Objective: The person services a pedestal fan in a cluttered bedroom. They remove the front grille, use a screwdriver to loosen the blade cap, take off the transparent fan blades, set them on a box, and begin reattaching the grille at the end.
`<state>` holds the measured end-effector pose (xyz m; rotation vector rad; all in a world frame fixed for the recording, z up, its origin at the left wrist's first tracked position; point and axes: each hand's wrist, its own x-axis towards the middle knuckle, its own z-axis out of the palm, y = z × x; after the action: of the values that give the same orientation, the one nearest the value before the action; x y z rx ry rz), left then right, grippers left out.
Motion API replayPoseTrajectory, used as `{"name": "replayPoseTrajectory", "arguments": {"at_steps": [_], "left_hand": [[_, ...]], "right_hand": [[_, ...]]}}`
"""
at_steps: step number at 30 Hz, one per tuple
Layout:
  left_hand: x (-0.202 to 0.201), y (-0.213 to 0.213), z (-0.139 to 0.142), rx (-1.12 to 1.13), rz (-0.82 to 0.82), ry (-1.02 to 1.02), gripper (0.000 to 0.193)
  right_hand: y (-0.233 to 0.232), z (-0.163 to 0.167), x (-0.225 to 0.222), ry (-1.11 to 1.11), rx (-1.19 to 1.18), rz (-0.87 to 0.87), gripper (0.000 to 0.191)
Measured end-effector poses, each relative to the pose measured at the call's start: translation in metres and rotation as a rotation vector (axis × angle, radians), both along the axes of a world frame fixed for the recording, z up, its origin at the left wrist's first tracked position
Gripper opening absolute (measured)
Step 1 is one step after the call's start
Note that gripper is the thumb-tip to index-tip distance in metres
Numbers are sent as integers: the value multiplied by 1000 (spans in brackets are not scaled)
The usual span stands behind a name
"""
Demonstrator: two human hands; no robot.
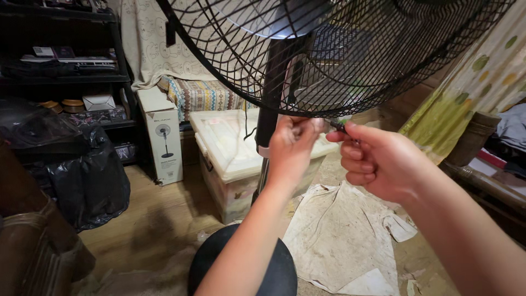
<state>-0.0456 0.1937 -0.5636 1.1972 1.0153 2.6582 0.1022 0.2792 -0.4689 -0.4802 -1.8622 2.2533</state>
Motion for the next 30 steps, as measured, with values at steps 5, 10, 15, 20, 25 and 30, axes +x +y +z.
{"name": "replayPoseTrajectory", "arguments": {"at_steps": [5,10,15,20,25,30], "left_hand": [[-15,-19,7,-298,409,234,24],[-21,-23,10,-231,583,452,16],[-13,-13,6,-163,614,408,18],[-14,-11,7,-165,681,444,19],[-11,-9,5,-161,629,410,18],[-9,-8,5,-158,617,396,18]], "right_hand": [[-10,2,5,-3,22,-61,33],[-19,-6,0,62,71,-152,40],[-21,-21,-13,118,454,-370,37],[-20,-35,-15,261,1476,-606,22],[-16,-40,-17,446,1864,-612,16],[-15,-44,-18,403,1995,-656,14]]}}
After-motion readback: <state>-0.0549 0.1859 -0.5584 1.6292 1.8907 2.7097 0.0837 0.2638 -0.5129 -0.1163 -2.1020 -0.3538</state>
